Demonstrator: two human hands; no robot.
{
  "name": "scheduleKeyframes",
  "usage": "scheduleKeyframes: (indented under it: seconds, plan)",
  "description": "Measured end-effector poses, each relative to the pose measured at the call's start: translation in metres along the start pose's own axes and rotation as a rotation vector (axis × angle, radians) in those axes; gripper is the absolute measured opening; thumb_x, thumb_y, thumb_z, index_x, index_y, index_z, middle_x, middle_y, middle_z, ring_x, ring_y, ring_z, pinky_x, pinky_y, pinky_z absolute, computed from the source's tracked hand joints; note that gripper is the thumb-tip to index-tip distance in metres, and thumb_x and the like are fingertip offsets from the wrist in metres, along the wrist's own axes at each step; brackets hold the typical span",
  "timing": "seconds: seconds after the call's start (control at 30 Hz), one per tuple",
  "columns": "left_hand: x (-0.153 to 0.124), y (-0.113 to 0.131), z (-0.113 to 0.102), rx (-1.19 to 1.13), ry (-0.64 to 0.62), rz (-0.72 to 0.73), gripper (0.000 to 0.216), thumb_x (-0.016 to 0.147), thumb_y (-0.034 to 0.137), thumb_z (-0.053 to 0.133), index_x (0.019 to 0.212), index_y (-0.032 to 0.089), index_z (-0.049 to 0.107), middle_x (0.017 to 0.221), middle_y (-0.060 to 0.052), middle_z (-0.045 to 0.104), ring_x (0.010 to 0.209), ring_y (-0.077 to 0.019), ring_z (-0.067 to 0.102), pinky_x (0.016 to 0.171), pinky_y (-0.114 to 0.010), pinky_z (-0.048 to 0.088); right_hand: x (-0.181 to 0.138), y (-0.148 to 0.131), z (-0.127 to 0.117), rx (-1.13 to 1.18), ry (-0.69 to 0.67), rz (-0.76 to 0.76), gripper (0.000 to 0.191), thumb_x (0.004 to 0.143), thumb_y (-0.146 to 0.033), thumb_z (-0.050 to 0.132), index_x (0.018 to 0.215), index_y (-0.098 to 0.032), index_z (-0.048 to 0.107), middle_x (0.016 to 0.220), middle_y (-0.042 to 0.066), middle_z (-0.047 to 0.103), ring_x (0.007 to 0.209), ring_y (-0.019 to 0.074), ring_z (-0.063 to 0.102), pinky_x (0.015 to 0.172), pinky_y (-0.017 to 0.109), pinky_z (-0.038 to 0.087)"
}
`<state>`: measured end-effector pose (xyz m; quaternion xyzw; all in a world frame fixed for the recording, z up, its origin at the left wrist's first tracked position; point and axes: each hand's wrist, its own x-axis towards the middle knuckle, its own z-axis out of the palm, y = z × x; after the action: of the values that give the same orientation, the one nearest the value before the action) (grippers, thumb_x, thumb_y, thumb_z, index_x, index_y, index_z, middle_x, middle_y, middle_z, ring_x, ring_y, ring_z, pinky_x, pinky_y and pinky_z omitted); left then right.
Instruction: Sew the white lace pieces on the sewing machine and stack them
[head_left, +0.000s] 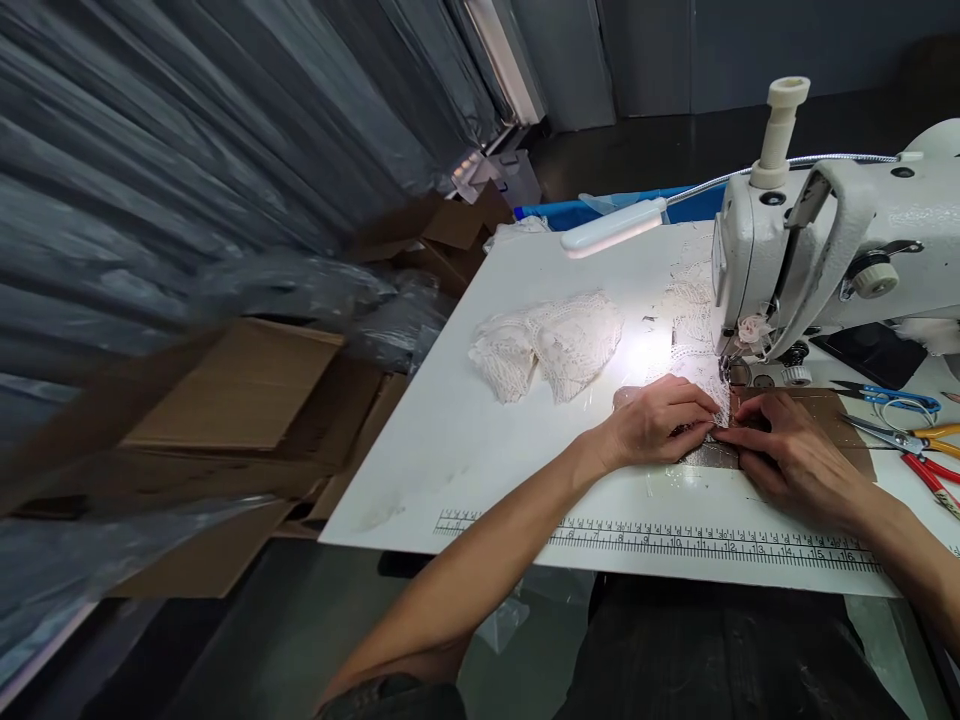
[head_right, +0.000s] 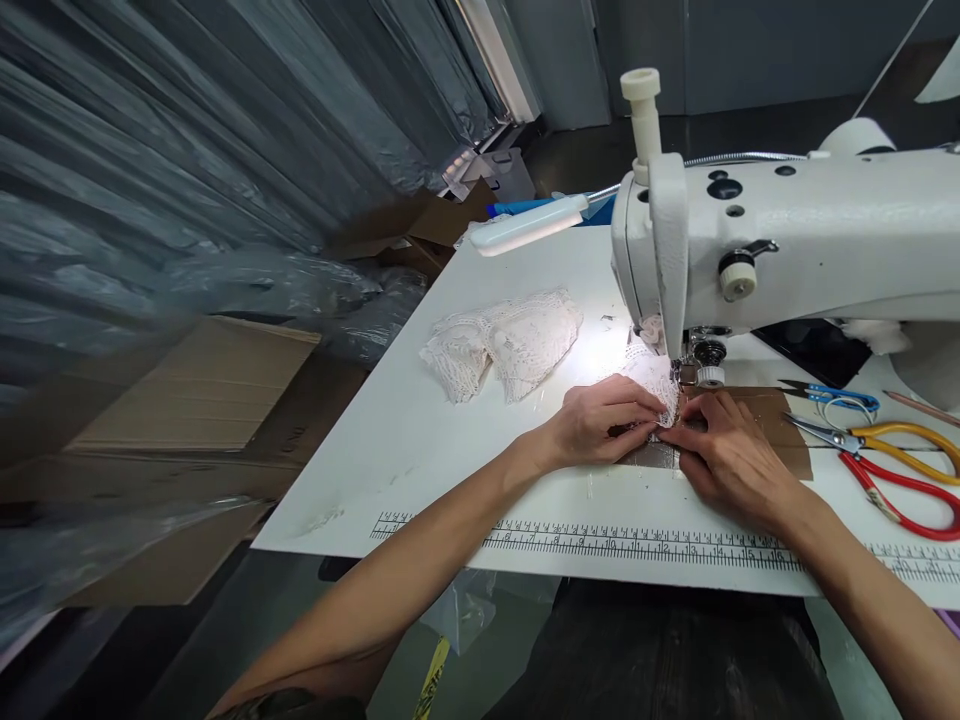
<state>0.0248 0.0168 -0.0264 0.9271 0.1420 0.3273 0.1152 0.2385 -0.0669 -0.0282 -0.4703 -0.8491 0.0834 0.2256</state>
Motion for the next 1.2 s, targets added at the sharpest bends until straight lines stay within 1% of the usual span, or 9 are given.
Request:
scheduleKeyframes:
  seconds: [0.17,0.33,0.4,0.5,0.63,0.77,0.97,1.1,1.2]
  plan:
    - [-0.001,-0.003,0.003,0.045,-0.031,0.069,0.019,0.097,0.018,0.052,0.087,0.016,0.069,0.090,-0.005,0.076,0.079,-0.0139,0.070,0.073,-0.031,0.059,0.001,-0.002,-0.006,-0.005,-0.017,-0.004,0.034,0.088,-0.019,0.053,0.112,-0.029,0.075,0.107,0.011,0.062,0.103,0.0285,0.059,0.084,0.049,0.055]
    - [0.000,-0.001,0.000,0.157,-0.166,0.064,0.024,0.100,0.020,0.048,0.092,0.016,0.070,0.093,-0.006,0.075,0.080,-0.0146,0.068,0.071,-0.031,0.058,0.014,0.014,-0.022,0.135,-0.083,-0.005,0.036,0.092,-0.023,0.048,0.117,-0.024,0.073,0.109,0.012,0.066,0.095,0.0238,0.065,0.083,0.040,0.057]
    - [0.001,0.001,-0.003,0.188,-0.202,0.066,0.025,0.101,0.020,0.047,0.094,0.017,0.071,0.094,-0.006,0.075,0.079,-0.0143,0.067,0.070,-0.031,0.057,0.019,0.023,-0.024,0.073,-0.113,0.052,0.040,0.094,-0.027,0.045,0.125,-0.024,0.069,0.108,0.012,0.067,0.086,0.0229,0.066,0.075,0.038,0.057]
    - [0.001,0.003,-0.005,0.223,-0.213,0.095,0.027,0.101,0.019,0.046,0.091,0.017,0.071,0.095,-0.005,0.074,0.077,-0.0134,0.066,0.070,-0.030,0.056,0.020,0.033,-0.017,-0.060,-0.103,0.086,0.041,0.094,-0.032,0.046,0.128,-0.026,0.068,0.111,0.013,0.065,0.082,0.0234,0.065,0.067,0.036,0.056]
    - [0.000,0.004,-0.006,0.265,-0.162,0.150,0.028,0.100,0.016,0.047,0.084,0.018,0.070,0.092,-0.004,0.073,0.071,-0.0117,0.062,0.065,-0.029,0.051,0.012,0.033,-0.004,-0.079,-0.002,0.056,0.041,0.097,-0.030,0.043,0.128,-0.023,0.068,0.109,0.014,0.061,0.093,0.0252,0.063,0.078,0.039,0.057]
    - [0.000,0.002,-0.005,0.296,-0.139,0.183,0.028,0.100,0.014,0.047,0.082,0.017,0.068,0.088,-0.002,0.072,0.068,-0.0107,0.060,0.063,-0.027,0.049,0.009,0.029,-0.001,-0.082,0.017,0.046,0.040,0.098,-0.031,0.042,0.127,-0.022,0.069,0.106,0.015,0.059,0.096,0.0262,0.063,0.083,0.043,0.057]
    - [0.000,0.005,-0.005,0.341,-0.198,0.211,0.029,0.099,0.011,0.043,0.083,0.018,0.067,0.092,-0.002,0.073,0.072,-0.0118,0.060,0.072,-0.029,0.048,0.009,0.028,0.000,-0.093,0.015,0.069,0.039,0.096,-0.028,0.047,0.129,-0.024,0.067,0.108,0.015,0.059,0.095,0.0269,0.062,0.083,0.044,0.057]
    - [-0.001,0.015,-0.011,0.346,-0.285,0.196,0.026,0.098,0.022,0.045,0.089,0.014,0.068,0.096,-0.008,0.072,0.079,-0.0183,0.062,0.078,-0.036,0.048,0.008,0.028,0.001,-0.075,0.016,0.070,0.038,0.096,-0.027,0.047,0.129,-0.024,0.068,0.107,0.014,0.060,0.095,0.0257,0.061,0.083,0.043,0.056]
    - [-0.001,0.017,-0.015,0.294,-0.376,0.159,0.027,0.094,0.027,0.047,0.095,0.011,0.069,0.099,-0.011,0.070,0.080,-0.0206,0.062,0.076,-0.036,0.048,0.008,0.027,-0.001,-0.066,0.040,-0.015,0.036,0.096,-0.027,0.049,0.124,-0.026,0.071,0.108,0.012,0.061,0.098,0.0249,0.060,0.085,0.042,0.055]
